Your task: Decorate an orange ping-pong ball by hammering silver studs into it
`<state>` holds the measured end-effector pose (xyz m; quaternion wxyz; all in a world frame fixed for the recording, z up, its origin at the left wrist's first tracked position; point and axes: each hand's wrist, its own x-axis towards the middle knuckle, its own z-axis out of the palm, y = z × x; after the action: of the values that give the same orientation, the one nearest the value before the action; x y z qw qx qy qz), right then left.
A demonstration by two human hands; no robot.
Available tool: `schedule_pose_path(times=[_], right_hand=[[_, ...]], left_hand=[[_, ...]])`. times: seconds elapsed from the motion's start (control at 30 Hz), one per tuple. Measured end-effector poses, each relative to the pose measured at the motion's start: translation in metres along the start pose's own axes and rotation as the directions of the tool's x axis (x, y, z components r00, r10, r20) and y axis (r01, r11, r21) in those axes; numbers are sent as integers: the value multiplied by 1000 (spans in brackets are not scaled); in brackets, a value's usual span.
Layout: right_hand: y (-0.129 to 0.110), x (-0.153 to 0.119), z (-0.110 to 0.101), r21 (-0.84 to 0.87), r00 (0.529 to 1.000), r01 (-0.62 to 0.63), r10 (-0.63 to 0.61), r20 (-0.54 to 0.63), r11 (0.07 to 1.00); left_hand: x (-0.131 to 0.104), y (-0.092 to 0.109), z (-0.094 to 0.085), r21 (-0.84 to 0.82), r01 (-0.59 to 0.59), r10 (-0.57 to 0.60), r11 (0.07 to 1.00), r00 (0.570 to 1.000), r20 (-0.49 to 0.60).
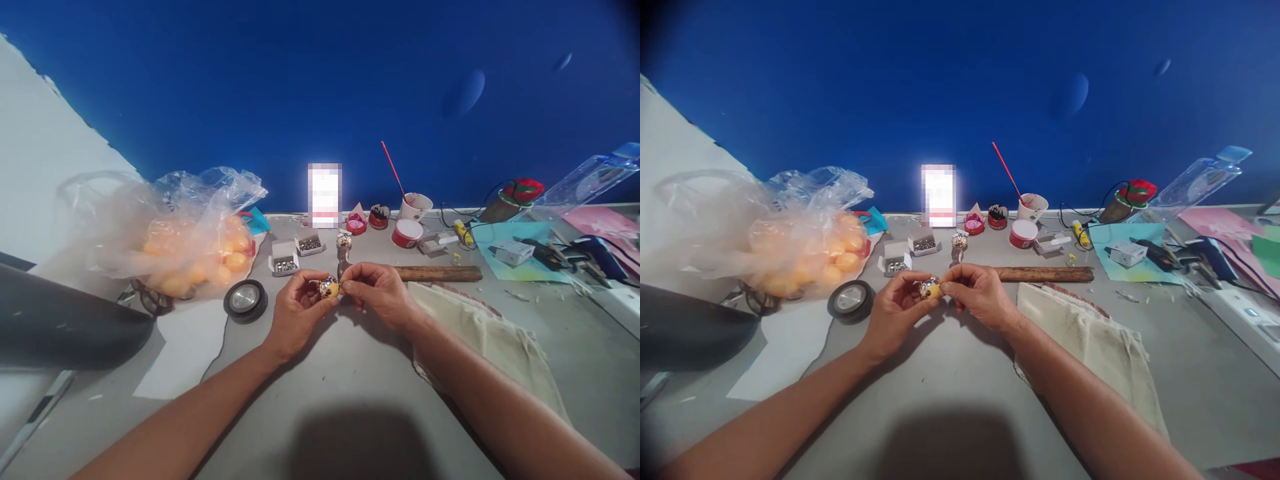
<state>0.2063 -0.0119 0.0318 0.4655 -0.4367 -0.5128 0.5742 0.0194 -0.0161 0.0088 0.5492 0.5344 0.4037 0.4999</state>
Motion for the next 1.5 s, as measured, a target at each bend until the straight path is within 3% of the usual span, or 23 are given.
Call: schedule_pose_path(times=[0.3, 0.57, 0.83, 1.03, 1.27, 1.4, 1.5], right_hand=[[-2, -1, 0, -124, 1000, -11, 13, 12, 992], [-6, 0, -2, -150, 998, -29, 36, 49, 988], [-12, -6, 8, -334, 992, 104, -120, -27, 937], [-4, -4, 11, -267, 997, 62, -75, -37, 962], [-6, -6, 5, -522, 976, 196, -217, 22, 830], [-4, -4, 4, -404, 992, 123, -126, 21, 906], [-2, -2, 6, -319, 998, 62, -63, 6, 946]], left_hand=[[-1, -1, -1, 143, -103, 106, 984, 994, -10], [0, -1, -2, 174, -101, 101, 979, 995, 9], [-2, 0, -3, 317, -274, 282, 908, 959, 22], [-1, -1, -6, 415, -376, 381, 828, 922, 76], [3, -3, -6, 377, -366, 346, 851, 930, 121], [2, -3, -7, 420, -405, 377, 812, 914, 151], [0, -2, -5, 388, -348, 333, 853, 937, 108]])
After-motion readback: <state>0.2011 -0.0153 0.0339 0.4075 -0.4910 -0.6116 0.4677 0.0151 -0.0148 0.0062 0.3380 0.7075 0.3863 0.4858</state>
